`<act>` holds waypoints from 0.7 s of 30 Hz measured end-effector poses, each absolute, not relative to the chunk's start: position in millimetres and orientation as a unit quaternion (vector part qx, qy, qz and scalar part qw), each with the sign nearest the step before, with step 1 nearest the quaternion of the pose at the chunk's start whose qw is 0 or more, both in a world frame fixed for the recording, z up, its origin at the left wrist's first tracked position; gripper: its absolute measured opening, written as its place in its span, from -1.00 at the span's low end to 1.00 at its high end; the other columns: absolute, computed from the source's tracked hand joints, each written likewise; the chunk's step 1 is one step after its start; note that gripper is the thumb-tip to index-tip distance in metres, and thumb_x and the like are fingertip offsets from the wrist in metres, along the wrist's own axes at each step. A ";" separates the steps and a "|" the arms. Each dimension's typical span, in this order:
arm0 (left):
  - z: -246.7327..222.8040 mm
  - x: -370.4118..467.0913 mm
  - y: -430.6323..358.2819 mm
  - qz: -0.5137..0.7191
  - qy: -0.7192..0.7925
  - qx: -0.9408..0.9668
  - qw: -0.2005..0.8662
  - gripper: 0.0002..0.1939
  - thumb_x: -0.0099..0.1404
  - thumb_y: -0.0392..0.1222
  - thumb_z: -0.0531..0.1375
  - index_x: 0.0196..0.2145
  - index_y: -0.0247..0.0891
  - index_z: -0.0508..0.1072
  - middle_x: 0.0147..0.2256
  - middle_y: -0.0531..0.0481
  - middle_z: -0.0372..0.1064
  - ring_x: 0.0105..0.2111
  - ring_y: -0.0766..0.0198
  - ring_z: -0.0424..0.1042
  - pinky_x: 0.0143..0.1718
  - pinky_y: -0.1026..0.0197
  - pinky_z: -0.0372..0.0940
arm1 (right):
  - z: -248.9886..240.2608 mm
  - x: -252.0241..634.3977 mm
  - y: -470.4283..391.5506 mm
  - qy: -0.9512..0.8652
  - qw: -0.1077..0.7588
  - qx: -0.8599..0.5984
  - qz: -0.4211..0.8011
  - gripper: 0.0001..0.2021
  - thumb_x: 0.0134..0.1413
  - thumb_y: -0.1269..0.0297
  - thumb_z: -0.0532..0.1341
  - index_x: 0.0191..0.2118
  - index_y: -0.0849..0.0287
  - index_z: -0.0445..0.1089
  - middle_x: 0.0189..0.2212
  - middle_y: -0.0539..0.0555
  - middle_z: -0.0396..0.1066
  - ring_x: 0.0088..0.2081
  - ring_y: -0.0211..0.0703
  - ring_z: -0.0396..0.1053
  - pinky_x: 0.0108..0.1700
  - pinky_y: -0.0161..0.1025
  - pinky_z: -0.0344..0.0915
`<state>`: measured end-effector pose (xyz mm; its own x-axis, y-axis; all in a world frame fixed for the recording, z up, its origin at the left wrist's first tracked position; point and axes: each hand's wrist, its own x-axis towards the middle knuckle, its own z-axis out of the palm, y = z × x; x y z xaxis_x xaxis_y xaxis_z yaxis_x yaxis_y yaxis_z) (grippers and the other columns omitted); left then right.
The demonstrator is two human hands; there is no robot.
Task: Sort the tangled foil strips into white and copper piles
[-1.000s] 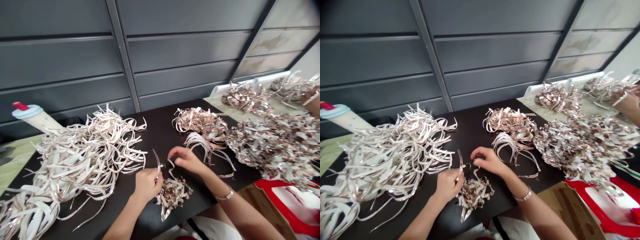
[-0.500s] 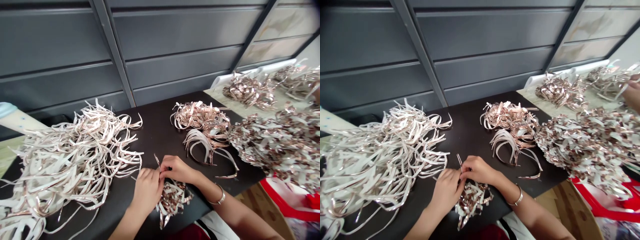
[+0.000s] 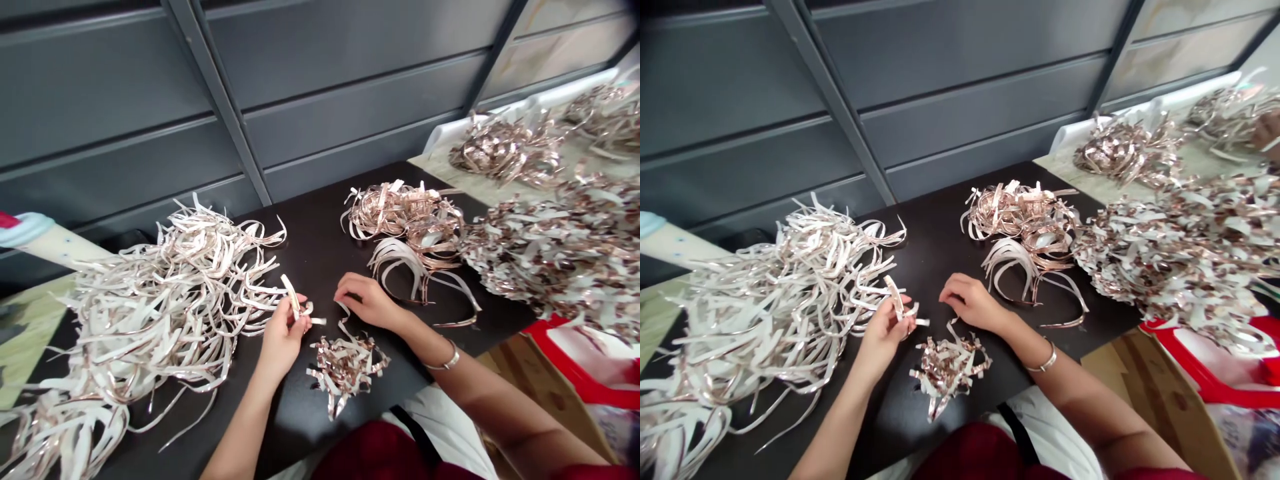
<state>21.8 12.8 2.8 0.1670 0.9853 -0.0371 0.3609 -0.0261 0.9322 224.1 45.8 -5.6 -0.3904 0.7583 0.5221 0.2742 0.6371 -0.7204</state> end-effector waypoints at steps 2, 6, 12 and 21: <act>4.7 20.9 11.5 0.344 0.545 0.638 0.422 -0.67 0.20 -0.26 0.07 -0.05 -0.26 0.29 -0.42 0.04 0.36 -0.43 0.29 0.41 -0.35 0.24 0.32 | -2.6 221.8 42.9 -0.773 0.474 -0.322 0.273 -0.89 0.17 0.31 0.14 -0.33 0.20 0.37 -0.37 0.10 0.35 -0.30 -0.17 0.33 -0.22 -0.22 0.30; 9.3 29.1 2.7 0.291 0.545 0.723 0.309 -0.64 0.16 -0.35 0.08 -0.06 -0.26 0.36 -0.40 0.00 0.39 -0.42 0.24 0.40 -0.33 0.22 0.29 | -0.7 201.1 33.6 -0.788 0.464 -0.312 0.256 -0.73 -0.04 0.07 0.31 -0.36 0.19 0.36 -0.39 0.09 0.40 -0.30 -0.13 0.31 -0.21 -0.19 0.27; 10.2 34.7 -3.6 0.274 0.544 0.739 0.288 -0.71 0.20 -0.33 0.08 -0.11 -0.20 0.39 -0.35 0.01 0.43 -0.37 0.24 0.41 -0.31 0.23 0.26 | -4.3 192.6 32.1 -0.825 0.389 -0.319 0.259 -0.78 0.11 0.26 0.24 -0.52 0.20 0.33 -0.56 -0.01 0.39 -0.44 -0.23 0.29 -0.23 -0.23 0.20; -1.6 23.6 2.6 0.295 0.493 0.659 0.487 -0.69 0.20 -0.28 0.10 -0.07 -0.24 0.34 -0.46 0.08 0.37 -0.45 0.31 0.41 -0.37 0.29 0.28 | -6.1 213.4 43.4 -0.776 0.453 -0.293 0.328 -0.87 0.07 0.27 0.26 -0.42 0.20 0.40 -0.40 0.07 0.39 -0.31 -0.18 0.37 -0.22 -0.23 0.32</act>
<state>23.6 2.6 -1.6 0.3413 0.9355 -0.0916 0.3619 -0.0409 0.9313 213.4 43.4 -6.1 -0.4179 0.7519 0.5099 0.1584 0.6130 -0.7741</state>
